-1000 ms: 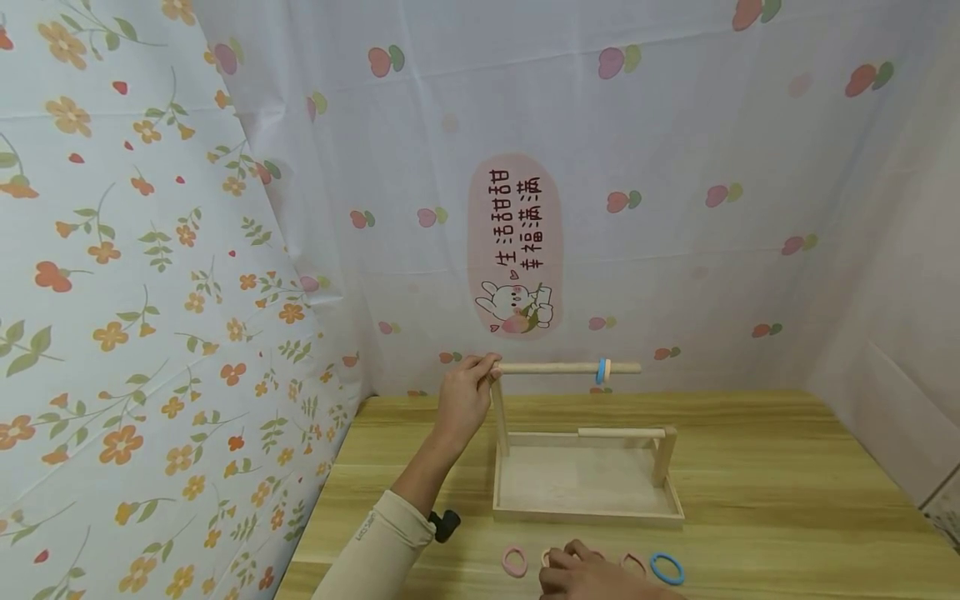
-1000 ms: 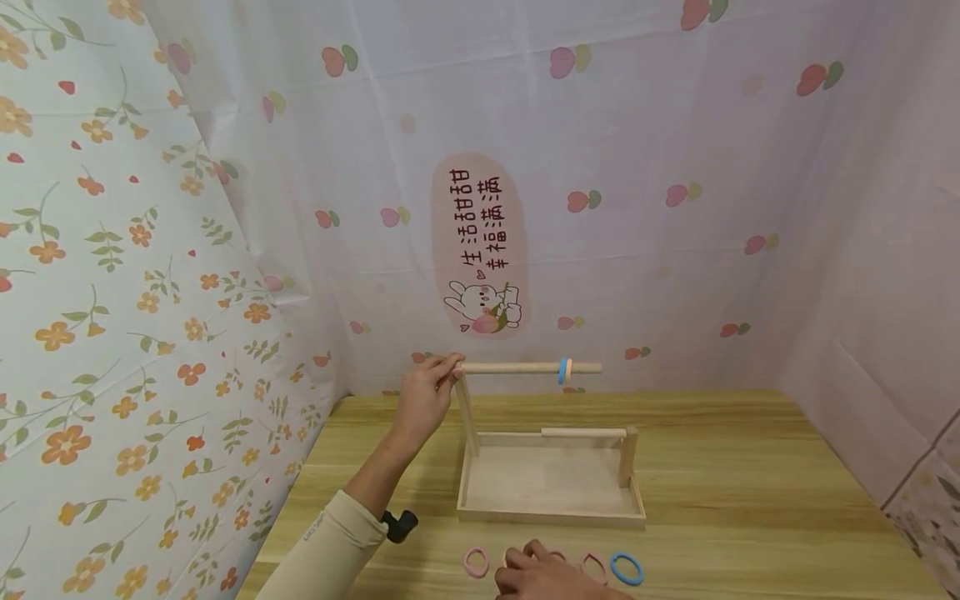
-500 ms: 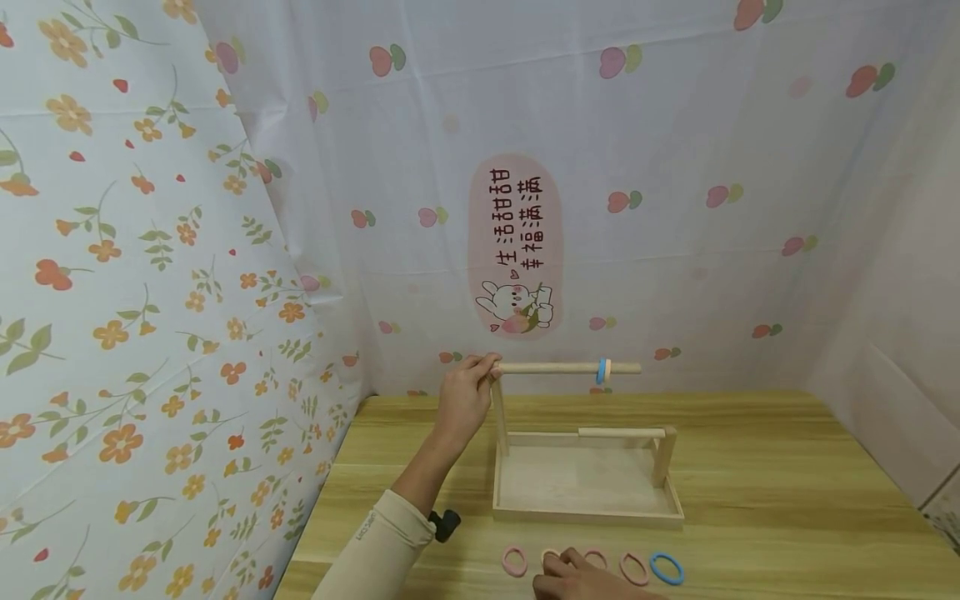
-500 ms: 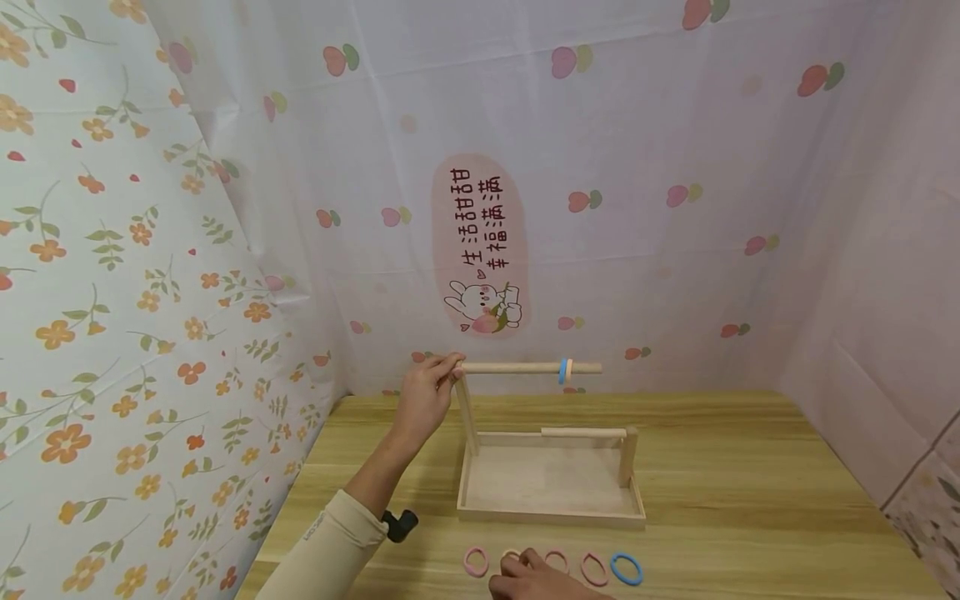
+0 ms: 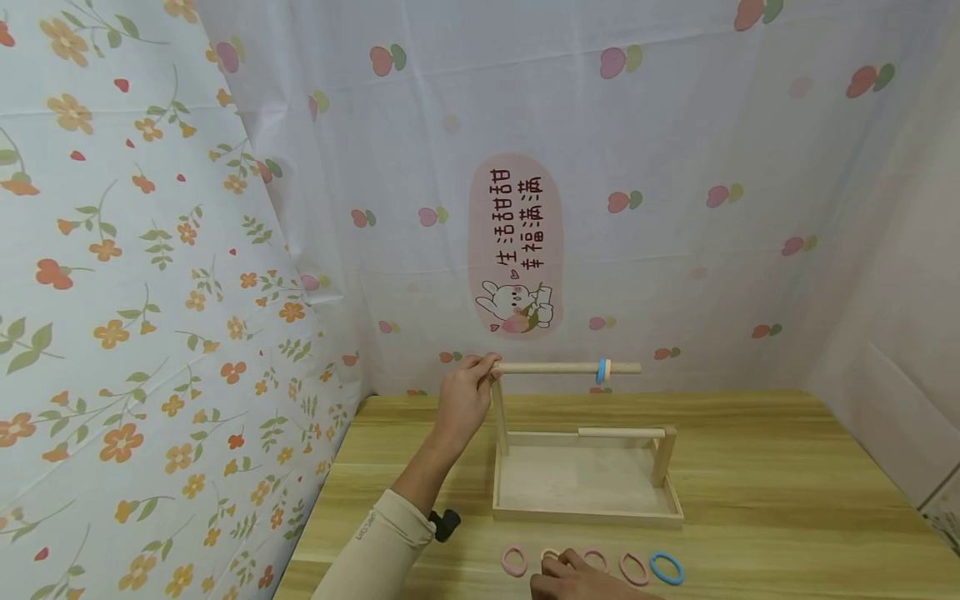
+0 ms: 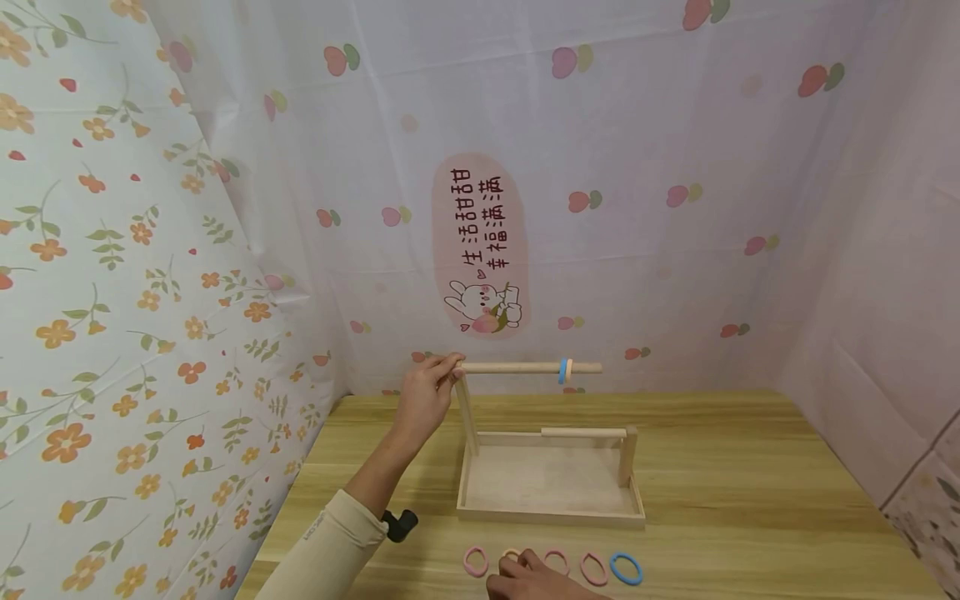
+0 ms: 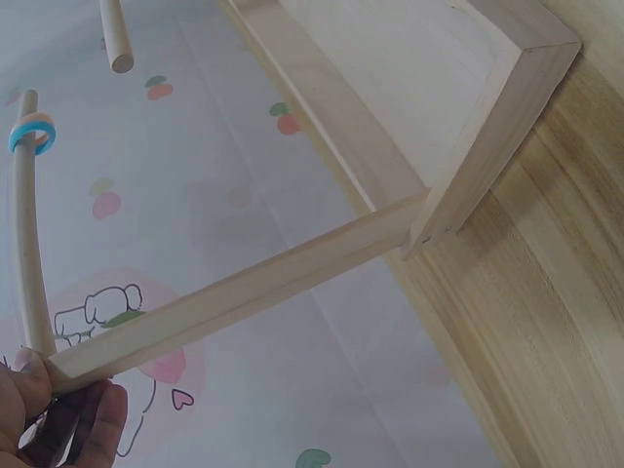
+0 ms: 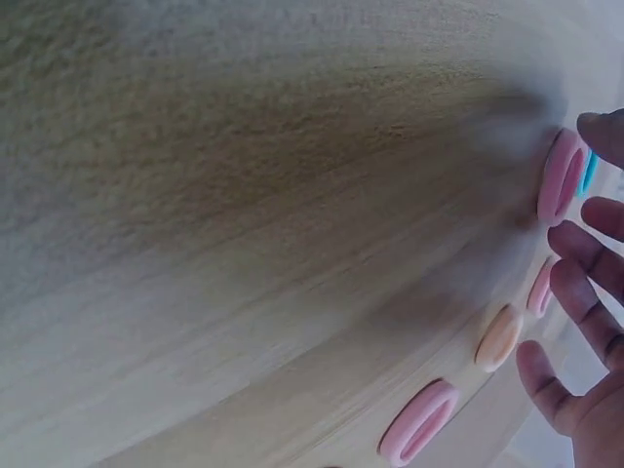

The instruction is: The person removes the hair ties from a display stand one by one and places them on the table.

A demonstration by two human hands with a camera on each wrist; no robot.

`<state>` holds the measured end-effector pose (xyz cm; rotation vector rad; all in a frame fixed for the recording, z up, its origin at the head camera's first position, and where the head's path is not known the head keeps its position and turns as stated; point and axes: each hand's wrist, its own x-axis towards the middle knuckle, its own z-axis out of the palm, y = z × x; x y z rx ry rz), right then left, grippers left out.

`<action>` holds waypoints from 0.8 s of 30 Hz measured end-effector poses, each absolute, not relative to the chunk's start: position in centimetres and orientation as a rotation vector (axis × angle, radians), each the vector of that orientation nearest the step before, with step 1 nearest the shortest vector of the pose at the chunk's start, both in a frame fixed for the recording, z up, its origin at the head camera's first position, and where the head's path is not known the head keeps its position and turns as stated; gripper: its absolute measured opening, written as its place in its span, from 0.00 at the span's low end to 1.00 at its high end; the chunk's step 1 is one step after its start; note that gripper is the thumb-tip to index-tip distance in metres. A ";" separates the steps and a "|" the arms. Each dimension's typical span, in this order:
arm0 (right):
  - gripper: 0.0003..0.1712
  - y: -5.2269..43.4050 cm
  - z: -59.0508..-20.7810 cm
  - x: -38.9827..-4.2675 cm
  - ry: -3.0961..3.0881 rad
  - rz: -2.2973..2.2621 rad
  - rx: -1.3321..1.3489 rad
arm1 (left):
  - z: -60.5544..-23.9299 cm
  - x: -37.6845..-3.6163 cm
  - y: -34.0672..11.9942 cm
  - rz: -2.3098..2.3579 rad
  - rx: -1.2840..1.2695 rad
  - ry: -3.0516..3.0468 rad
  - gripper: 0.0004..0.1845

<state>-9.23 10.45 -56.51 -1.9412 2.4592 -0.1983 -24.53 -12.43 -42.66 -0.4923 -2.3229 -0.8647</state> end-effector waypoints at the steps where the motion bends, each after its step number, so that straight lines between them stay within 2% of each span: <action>1: 0.33 10.5 -56.5 -9.3 2.460 -0.196 -1.924 | -42.6 -24.5 -12.4 -0.870 -0.492 -2.323 0.15; 5: 0.32 10.8 -56.1 -9.8 2.486 -0.173 -1.900 | -42.6 -24.5 -12.5 -0.862 -0.497 -2.313 0.15; 11: 0.30 11.5 -55.6 -10.7 2.652 -0.264 -2.122 | -42.6 -24.5 -12.5 -0.832 -0.498 -2.321 0.14; 13: 0.28 11.8 -55.2 -11.1 2.724 -0.328 -2.153 | -42.5 -24.5 -12.5 -0.837 -0.496 -2.329 0.14; 20: 0.06 12.4 -53.4 -11.7 2.856 -0.504 -2.101 | -42.5 -24.6 -12.5 -0.854 -0.490 -2.352 0.15; 24: 0.08 12.9 -52.5 -12.0 2.977 -0.486 -1.989 | -42.5 -24.6 -12.5 -0.846 -0.491 -2.343 0.15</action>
